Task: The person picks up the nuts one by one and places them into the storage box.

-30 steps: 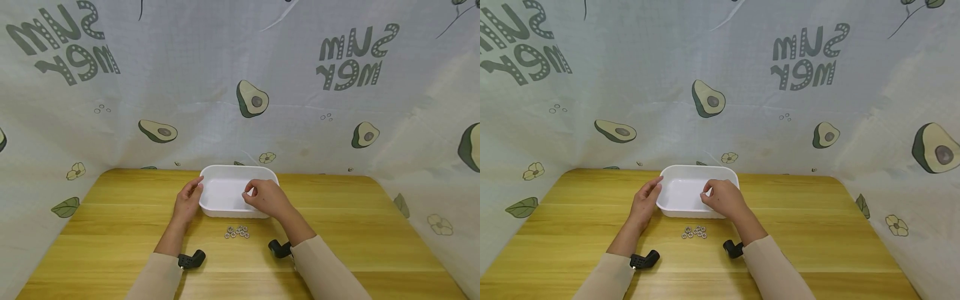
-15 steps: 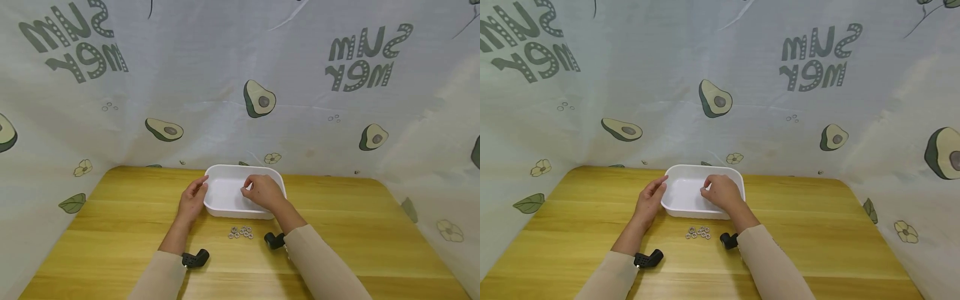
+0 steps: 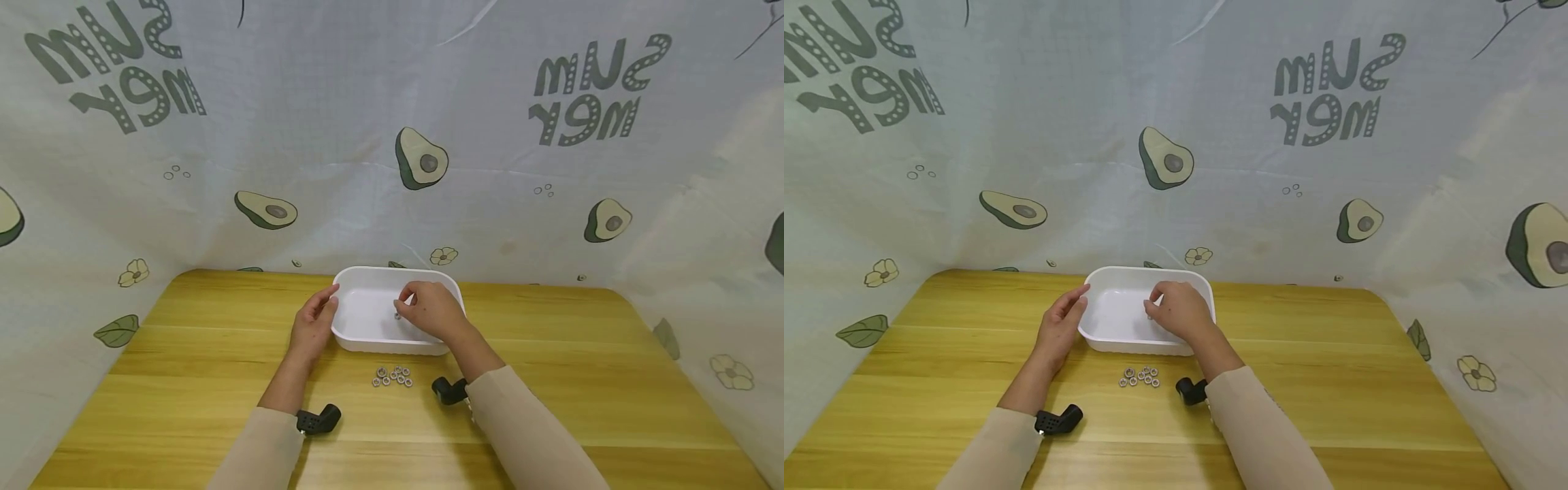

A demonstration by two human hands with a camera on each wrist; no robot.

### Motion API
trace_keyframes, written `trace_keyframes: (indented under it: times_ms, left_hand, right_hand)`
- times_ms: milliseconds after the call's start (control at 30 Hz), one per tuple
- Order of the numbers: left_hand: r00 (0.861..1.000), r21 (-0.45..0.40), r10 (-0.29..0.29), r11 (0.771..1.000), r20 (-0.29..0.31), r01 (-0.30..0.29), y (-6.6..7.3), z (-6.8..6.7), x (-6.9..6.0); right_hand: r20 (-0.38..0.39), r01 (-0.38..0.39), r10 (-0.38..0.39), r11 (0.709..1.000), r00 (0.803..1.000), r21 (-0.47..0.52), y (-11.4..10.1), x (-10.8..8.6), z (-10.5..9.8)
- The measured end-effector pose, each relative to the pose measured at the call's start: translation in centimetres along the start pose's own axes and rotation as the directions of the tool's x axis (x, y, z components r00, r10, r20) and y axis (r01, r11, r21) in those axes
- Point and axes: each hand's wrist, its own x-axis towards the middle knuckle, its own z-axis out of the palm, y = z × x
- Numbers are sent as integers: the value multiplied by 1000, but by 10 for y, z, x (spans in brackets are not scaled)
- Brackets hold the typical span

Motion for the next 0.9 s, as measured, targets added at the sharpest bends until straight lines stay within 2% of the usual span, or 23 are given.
trace_keyframes:
  times_ms: [233,533,900]
  left_hand:
    - [1000,-18,21,1000,0,-21,0,0,-1]
    - [1000,-16,16,1000,-10,-16,-1,1,0]
    - [1000,10,2,1000,-2,-2,-1,0,0]
  right_hand:
    - [-14,3,-3,998,1000,58,3,-7,1]
    - [-20,-9,12,989,1000,150,1,-18,1]
    - [-31,37,-29,955,999,295,-6,-38,-4]
